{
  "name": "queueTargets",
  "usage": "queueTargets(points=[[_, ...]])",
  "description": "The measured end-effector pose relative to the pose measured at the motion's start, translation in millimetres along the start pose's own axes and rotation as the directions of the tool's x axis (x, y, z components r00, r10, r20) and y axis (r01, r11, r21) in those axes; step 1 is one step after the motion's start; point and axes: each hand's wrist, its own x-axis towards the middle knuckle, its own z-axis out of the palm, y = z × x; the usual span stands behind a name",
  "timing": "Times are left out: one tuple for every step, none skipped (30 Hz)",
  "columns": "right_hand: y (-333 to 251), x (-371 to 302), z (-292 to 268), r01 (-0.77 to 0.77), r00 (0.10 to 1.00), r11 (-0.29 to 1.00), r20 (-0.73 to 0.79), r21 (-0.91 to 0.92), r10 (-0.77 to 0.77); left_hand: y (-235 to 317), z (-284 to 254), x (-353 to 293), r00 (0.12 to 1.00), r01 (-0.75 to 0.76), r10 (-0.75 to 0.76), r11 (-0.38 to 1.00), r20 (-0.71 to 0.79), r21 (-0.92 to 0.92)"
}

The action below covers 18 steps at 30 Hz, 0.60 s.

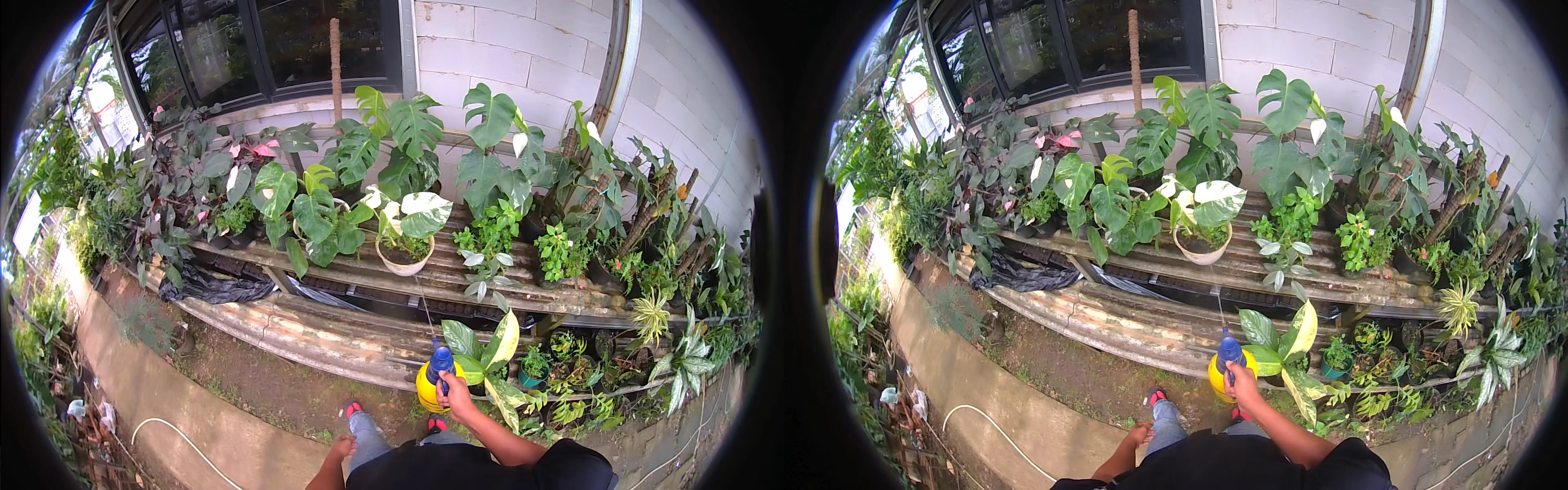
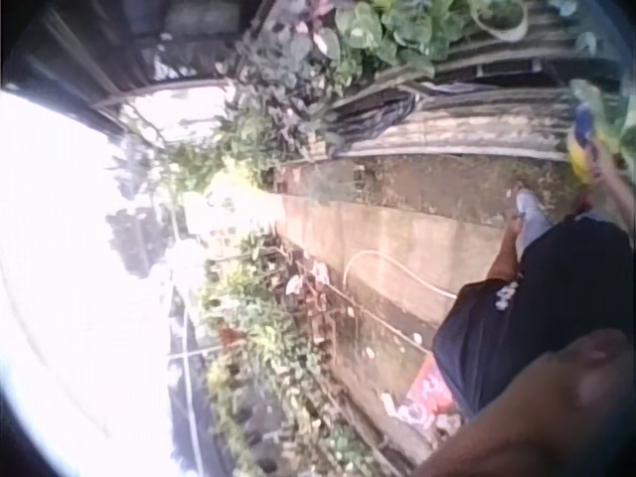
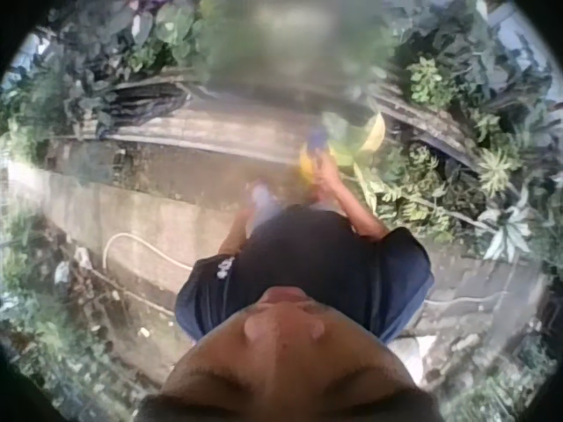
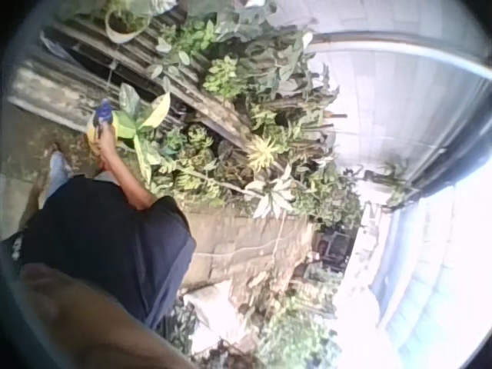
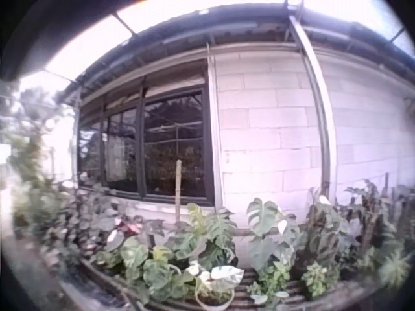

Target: The person uses a yellow handheld pressure sprayer to mist water onto various potted plants arranged on tiered wooden shelves. The person moves along the shelving unit, spraying leaves and soil of multiple plants in sequence.

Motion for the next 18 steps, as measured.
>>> queueTargets(points=[[2.0,1.6,5.6,0.003,1.000,1.000,-0.015,-0.024,-0.004,3.6,-15.1,5.7,1.000,0.024,-0.025,1.000,0.010,0.016],[-2.8,-2.0,21.5,0.019,0.998,0.999,-0.064,-0.047,-0.022,18.6,-35.8,13.6,1.000,0.027,-0.028,0.999,0.011,0.027],[-4.7,-1.6,33.5,0.007,0.995,0.999,-0.102,-0.032,-0.011,27.3,-53.2,22.6,1.000,0.006,-0.006,0.999,0.013,0.034],[-1.0,-0.6,46.5,-0.005,0.990,1.000,-0.140,-0.016,0.003,35.9,-76.3,31.1,1.000,-0.017,0.016,0.999,0.010,0.033],[1.5,1.4,57.8,0.011,0.988,1.000,-0.154,-0.006,-0.012,50.6,-98.8,42.2,0.999,-0.045,0.045,0.998,0.020,0.038],[3.5,3.7,68.3,0.021,0.985,1.000,-0.169,-0.004,-0.022,65.3,-119.7,54.0,0.997,-0.069,0.068,0.997,0.034,0.037],[4.8,4.2,80.4,0.028,0.984,1.000,-0.175,-0.002,-0.028,78.2,-138.1,65.9,0.995,-0.104,0.104,0.994,0.008,0.033],[6.4,6.3,93.6,0.033,0.975,0.999,-0.217,-0.012,-0.035,88.9,-157.7,77.3,0.991,-0.132,0.132,0.991,-0.010,0.028],[9.3,10.7,102.8,0.030,0.984,0.999,-0.179,0.018,-0.026,93.3,-186.2,103.2,0.977,-0.213,0.213,0.974,0.007,0.072],[14.1,9.5,104.3,0.025,0.984,0.999,-0.176,0.043,-0.017,103.8,-193.6,108.7,0.955,-0.294,0.294,0.956,-0.025,0.005],[14.2,8.5,119.5,0.052,0.986,0.998,-0.158,0.038,-0.046,105.1,-221.5,130.2,0.935,-0.348,0.356,0.916,-0.003,0.199],[17.0,5.3,127.3,0.066,0.984,0.995,-0.171,0.070,-0.053,112.1,-218.4,137.0,0.953,-0.291,0.299,0.946,-0.039,0.147],[22.5,2.5,133.2,0.076,0.980,0.995,-0.189,0.071,-0.061,130.4,-225.2,139.0,0.967,-0.233,0.241,0.968,-0.086,0.093],[27.2,1.7,140.8,0.088,0.978,0.993,-0.197,0.081,-0.071,138.1,-228.5,139.2,0.966,-0.240,0.253,0.955,-0.058,0.175],[30.2,0.9,151.5,0.091,0.977,0.991,-0.203,0.097,-0.069,148.2,-239.9,143.3,0.962,-0.252,0.271,0.932,-0.039,0.261],[31.4,-2.8,161.5,0.093,0.975,0.989,-0.211,0.113,-0.067,155.8,-246.9,146.4,0.958,-0.263,0.286,0.901,-0.017,0.345],[34.0,-4.4,174.1,0.095,0.976,0.986,-0.210,0.138,-0.065,157.4,-253.8,153.0,0.946,-0.309,0.325,0.887,0.011,0.344],[37.4,-4.1,186.0,0.090,0.975,0.988,-0.216,0.129,-0.061,159.0,-254.6,160.8,0.929,-0.358,0.367,0.867,0.044,0.347]])
